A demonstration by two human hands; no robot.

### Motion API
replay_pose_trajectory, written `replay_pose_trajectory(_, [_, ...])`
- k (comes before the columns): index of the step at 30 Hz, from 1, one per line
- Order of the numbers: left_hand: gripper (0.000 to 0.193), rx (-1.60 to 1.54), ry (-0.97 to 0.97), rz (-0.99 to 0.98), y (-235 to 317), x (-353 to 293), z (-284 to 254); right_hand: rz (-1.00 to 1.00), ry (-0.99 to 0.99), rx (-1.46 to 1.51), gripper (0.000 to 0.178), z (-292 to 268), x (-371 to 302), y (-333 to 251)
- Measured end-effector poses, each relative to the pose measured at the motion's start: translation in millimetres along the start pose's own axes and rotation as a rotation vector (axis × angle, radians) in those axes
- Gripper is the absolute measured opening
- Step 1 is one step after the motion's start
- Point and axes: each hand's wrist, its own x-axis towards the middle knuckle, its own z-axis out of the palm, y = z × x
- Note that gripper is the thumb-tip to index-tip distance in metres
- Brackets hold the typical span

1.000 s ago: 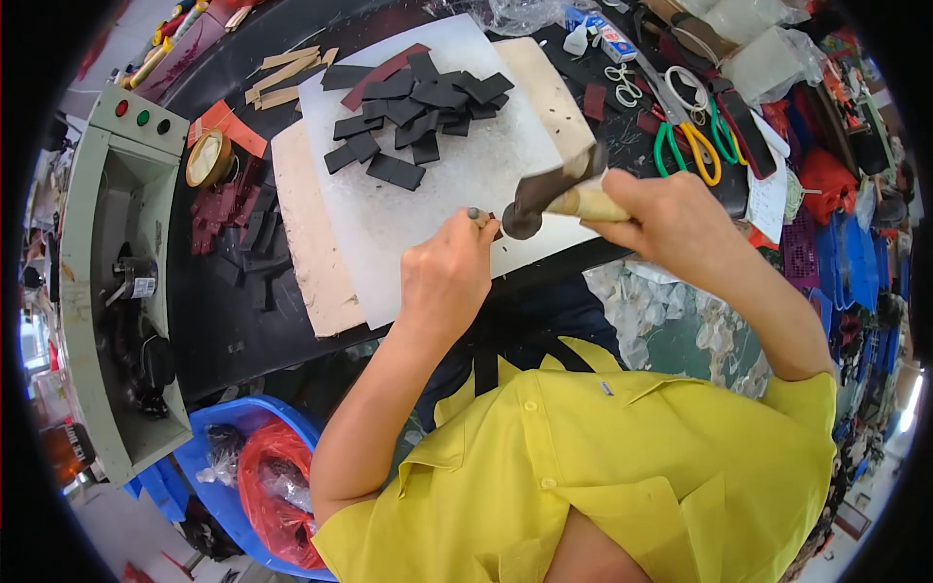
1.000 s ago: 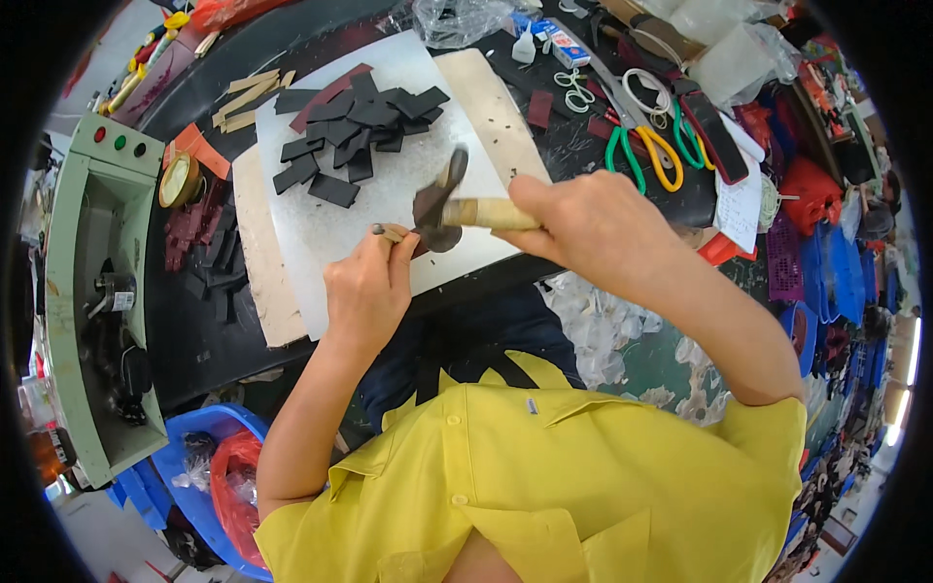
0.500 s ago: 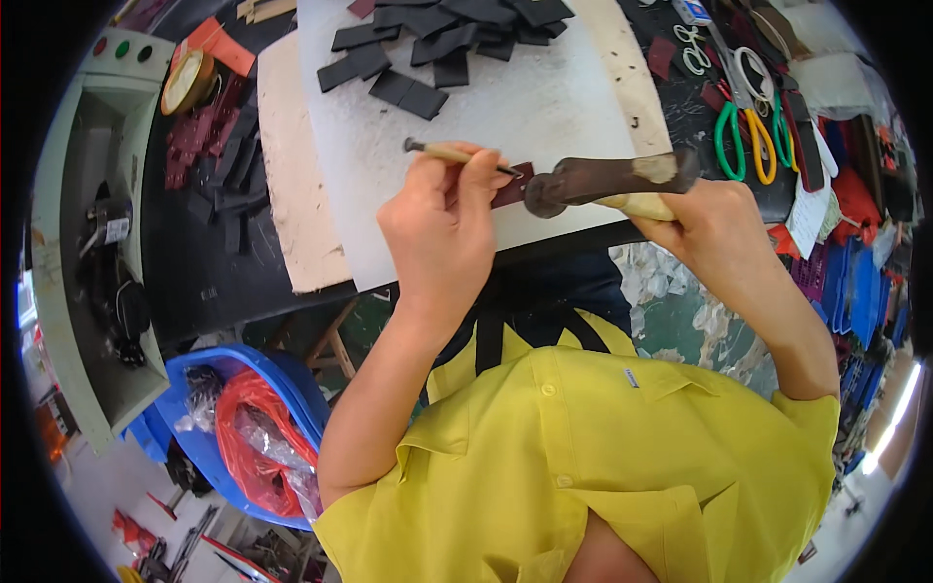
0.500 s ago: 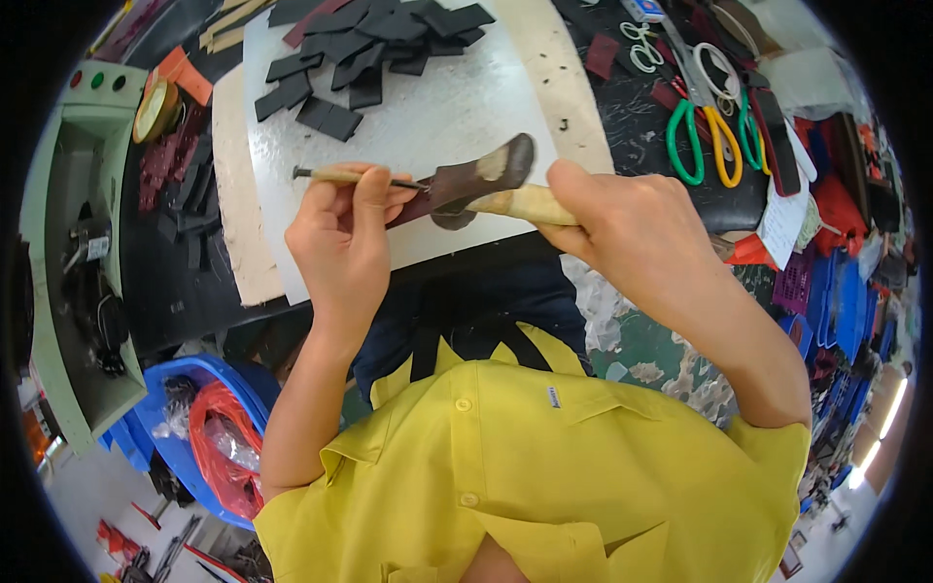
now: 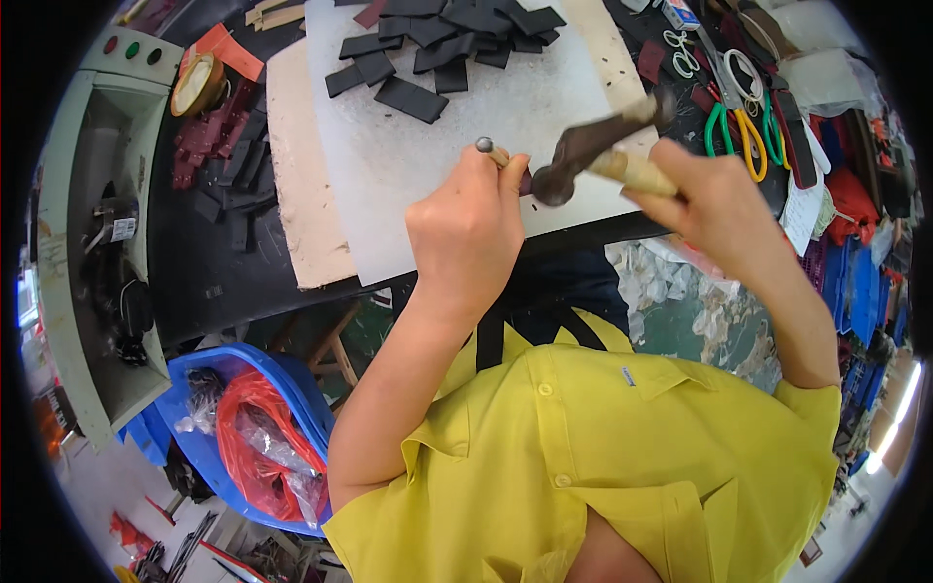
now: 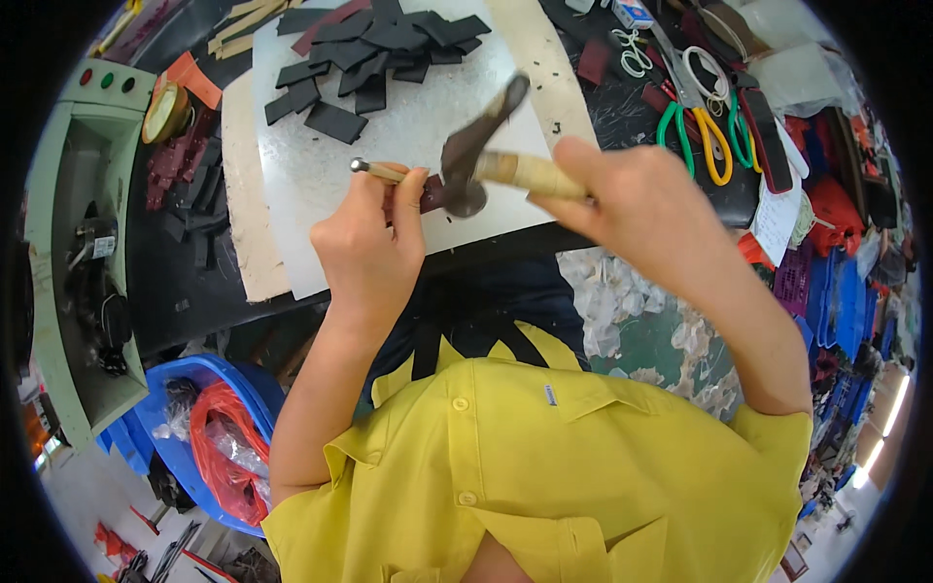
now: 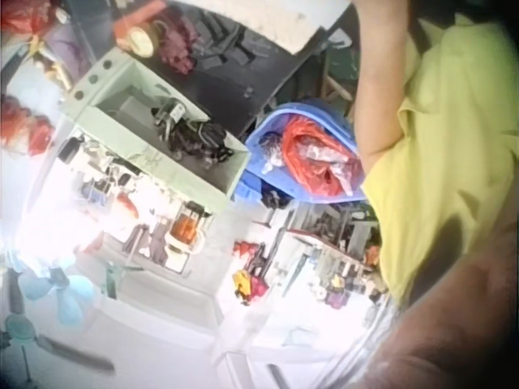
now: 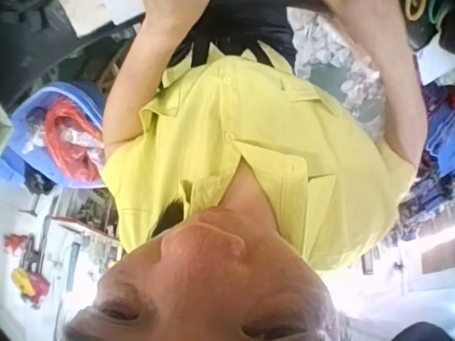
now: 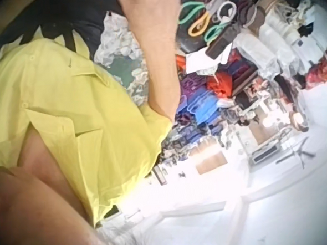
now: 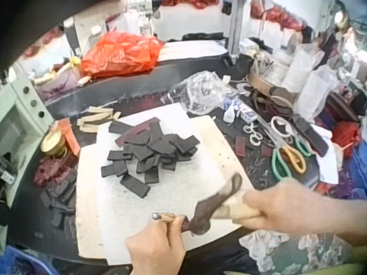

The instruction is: The person assembles small rectangular leather pieces by placing a black piece over a reddish-brown piece and securing them with a metal pin. They use a hammer and a small metal tool to drive the pin through the leather layers, repeating this process for multiple units on a workbench.

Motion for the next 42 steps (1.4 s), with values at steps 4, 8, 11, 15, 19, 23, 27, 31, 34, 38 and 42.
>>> replay_pose_trajectory(4, [0.017,0.102,-0.12,0.011,7.9,3.6,-9.1,0.051,0.364,0.324,0.024,-52.2,15.6,-14.5])
replay_pose_trajectory(8, [0.02,0.119,-0.152,0.037,8.8,5.0,-6.4,-0.097,0.585,1.024,0.023,-67.6,18.3,-20.4])
replay_pose_trajectory(11, [0.021,0.137,-0.184,0.064,7.6,6.2,-7.0,-0.19,0.25,-0.129,0.02,-53.7,26.1,-13.4])
replay_pose_trajectory(15, [0.017,0.106,-0.143,0.035,4.1,2.1,-6.5,0.003,0.181,-0.147,0.025,-52.1,14.8,0.2])
replay_pose_trajectory(19, [0.01,0.06,-0.148,0.004,6.3,6.3,-9.3,-0.181,0.115,-0.093,0.027,-4.6,2.7,-1.8])
replay_pose_trajectory(23, [0.009,0.058,-0.134,-0.028,6.6,4.8,-11.3,-0.186,0.063,-0.072,0.028,9.8,7.0,-3.4])
replay_pose_trajectory(27, [0.012,-0.166,-0.098,-0.221,0.7,3.0,-11.7,-0.183,0.019,-0.077,0.028,9.9,7.5,-6.4])
replay_pose_trajectory(31, [0.012,-0.541,-0.194,-0.493,-11.0,7.0,-35.5,-0.154,-0.035,-0.11,0.029,2.6,9.9,-6.6])
replay_pose_trajectory(34, [0.009,-0.499,-0.164,-0.443,-23.9,2.0,-48.9,-0.153,-0.036,-0.094,0.031,2.7,11.6,-9.0])
replay_pose_trajectory(38, [0.009,-0.48,-0.157,-0.394,-30.8,-1.2,-47.4,-0.145,-0.037,-0.104,0.034,2.3,11.7,-10.7])
replay_pose_trajectory(42, [0.009,-0.38,-0.224,-0.311,-32.1,0.0,-49.0,-0.139,-0.055,-0.093,0.036,1.5,10.9,-10.6])
